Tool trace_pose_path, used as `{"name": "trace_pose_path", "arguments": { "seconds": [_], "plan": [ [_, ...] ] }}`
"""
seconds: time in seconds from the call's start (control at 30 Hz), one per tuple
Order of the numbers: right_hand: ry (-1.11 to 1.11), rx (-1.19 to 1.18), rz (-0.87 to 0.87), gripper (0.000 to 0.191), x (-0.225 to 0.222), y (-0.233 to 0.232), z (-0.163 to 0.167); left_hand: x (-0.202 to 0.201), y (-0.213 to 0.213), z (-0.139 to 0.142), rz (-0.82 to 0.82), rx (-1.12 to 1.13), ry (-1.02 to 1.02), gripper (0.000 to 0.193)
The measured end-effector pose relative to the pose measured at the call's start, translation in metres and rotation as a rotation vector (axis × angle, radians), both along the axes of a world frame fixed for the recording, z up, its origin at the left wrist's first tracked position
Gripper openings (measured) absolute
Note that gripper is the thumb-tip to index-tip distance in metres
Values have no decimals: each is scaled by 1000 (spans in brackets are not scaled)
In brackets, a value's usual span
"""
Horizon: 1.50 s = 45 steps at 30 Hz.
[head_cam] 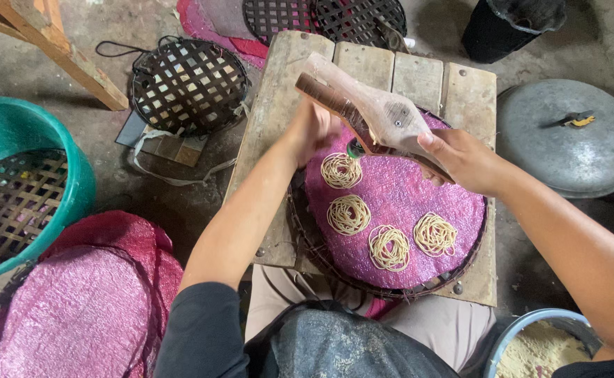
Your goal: The person uses a manual wooden noodle press to extrude dough into thin strands, forming them into circular nests on a purple mat. They repeatedly load dough into the press, push the plunger, and arrange the resulting noodles on the mat.
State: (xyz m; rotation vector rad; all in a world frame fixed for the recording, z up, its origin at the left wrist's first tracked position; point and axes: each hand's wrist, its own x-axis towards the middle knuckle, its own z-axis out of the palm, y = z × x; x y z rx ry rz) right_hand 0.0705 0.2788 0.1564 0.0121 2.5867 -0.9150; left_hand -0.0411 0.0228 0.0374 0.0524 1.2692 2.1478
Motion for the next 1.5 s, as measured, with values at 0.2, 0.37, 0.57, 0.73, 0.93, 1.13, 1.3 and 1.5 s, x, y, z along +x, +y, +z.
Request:
{"name": "trace_pose_path", "arguments": {
  "seconds": [0.2, 0.37, 0.57, 0.73, 0.93, 1.13, 1.3, 1.5],
  "plan": [
    [18, -36, -15, 69, -5, 3, -17, 17, 2, -31, -89, -334, 93, 80],
    [82, -206, -100, 62, -8, 17, -30, 58, -28, -20, -16, -912, 511, 78],
    [-26, -380, -73, 62, -1, 30, -33, 55, -41, 21, 138, -434, 714, 69],
    [-318, -447, 0, 70, -16, 26, -17, -8, 19, 45, 167, 907, 127, 59],
    [-84, 78, -52, 75, -45, -1, 2, -52, 38, 38, 304, 1032, 100, 50],
    [-154, 87, -50, 69, -43, -8, 1, -55, 42, 23, 417, 967, -13, 49],
    [-2, 272, -29, 80, -54, 8, 14, -61, 66, 34, 432, 1008, -31, 47],
    [-40, 26, -97, 69, -52, -5, 1, -72, 46, 41, 464, 928, -19, 48]
  ]
}}
